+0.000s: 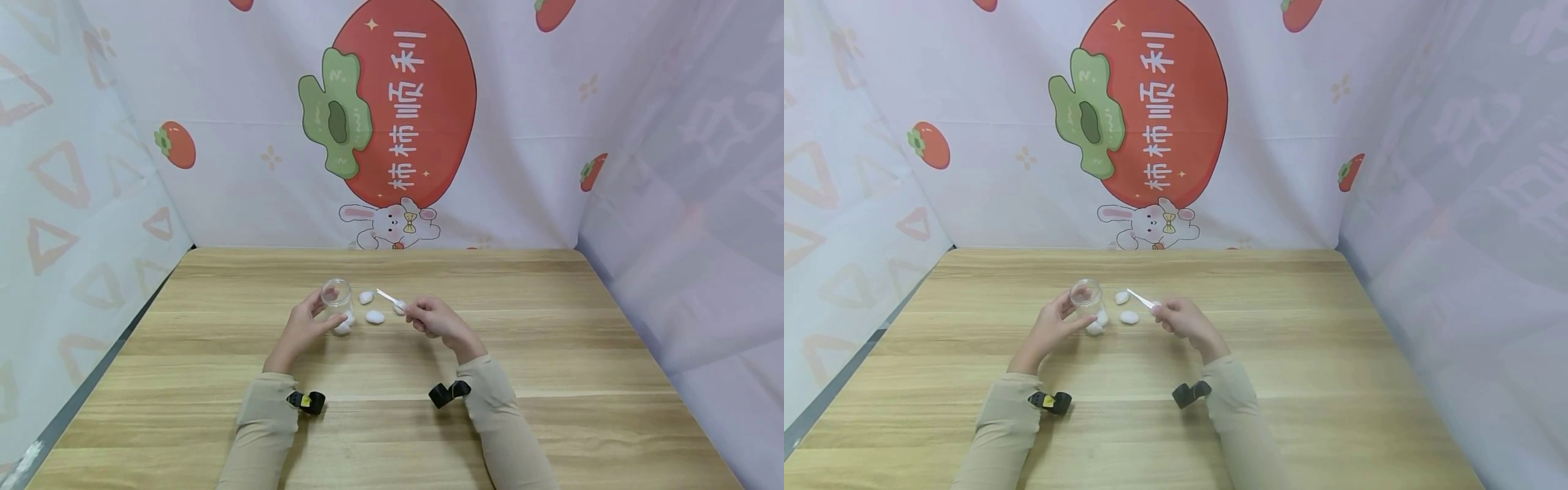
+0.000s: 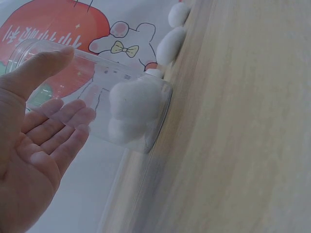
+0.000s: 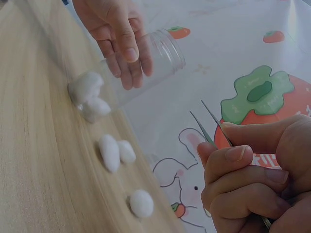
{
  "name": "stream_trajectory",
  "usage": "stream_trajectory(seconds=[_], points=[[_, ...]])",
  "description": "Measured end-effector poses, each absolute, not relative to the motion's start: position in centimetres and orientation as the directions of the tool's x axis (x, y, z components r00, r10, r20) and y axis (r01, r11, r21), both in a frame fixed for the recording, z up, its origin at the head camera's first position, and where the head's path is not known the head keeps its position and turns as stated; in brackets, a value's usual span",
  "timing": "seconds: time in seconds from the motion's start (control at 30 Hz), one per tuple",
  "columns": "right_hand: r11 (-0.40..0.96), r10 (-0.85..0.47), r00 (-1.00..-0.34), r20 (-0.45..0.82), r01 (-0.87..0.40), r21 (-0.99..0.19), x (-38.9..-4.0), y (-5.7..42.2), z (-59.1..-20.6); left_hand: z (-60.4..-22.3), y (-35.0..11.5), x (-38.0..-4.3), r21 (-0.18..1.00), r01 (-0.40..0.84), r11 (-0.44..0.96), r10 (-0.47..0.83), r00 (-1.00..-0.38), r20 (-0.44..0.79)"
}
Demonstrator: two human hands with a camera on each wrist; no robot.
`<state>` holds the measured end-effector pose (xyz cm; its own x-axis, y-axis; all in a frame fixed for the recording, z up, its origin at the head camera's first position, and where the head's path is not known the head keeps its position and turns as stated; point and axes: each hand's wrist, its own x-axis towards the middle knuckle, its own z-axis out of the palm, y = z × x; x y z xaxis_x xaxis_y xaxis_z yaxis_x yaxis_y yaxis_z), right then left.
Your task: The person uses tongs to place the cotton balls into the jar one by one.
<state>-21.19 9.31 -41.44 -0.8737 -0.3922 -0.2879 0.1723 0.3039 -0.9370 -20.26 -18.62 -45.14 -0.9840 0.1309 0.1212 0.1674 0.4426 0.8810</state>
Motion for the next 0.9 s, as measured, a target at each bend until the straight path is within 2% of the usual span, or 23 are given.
stream_trajectory(seconds=[0.9], points=[[0.3, -0.378, -0.873, -0.309, 0.2, -0.933, -22.1, 12.5, -42.7, -45.2, -18.6, -20.2, 0.882, 0.162, 0.443, 0.127, -0.985, 0.117]])
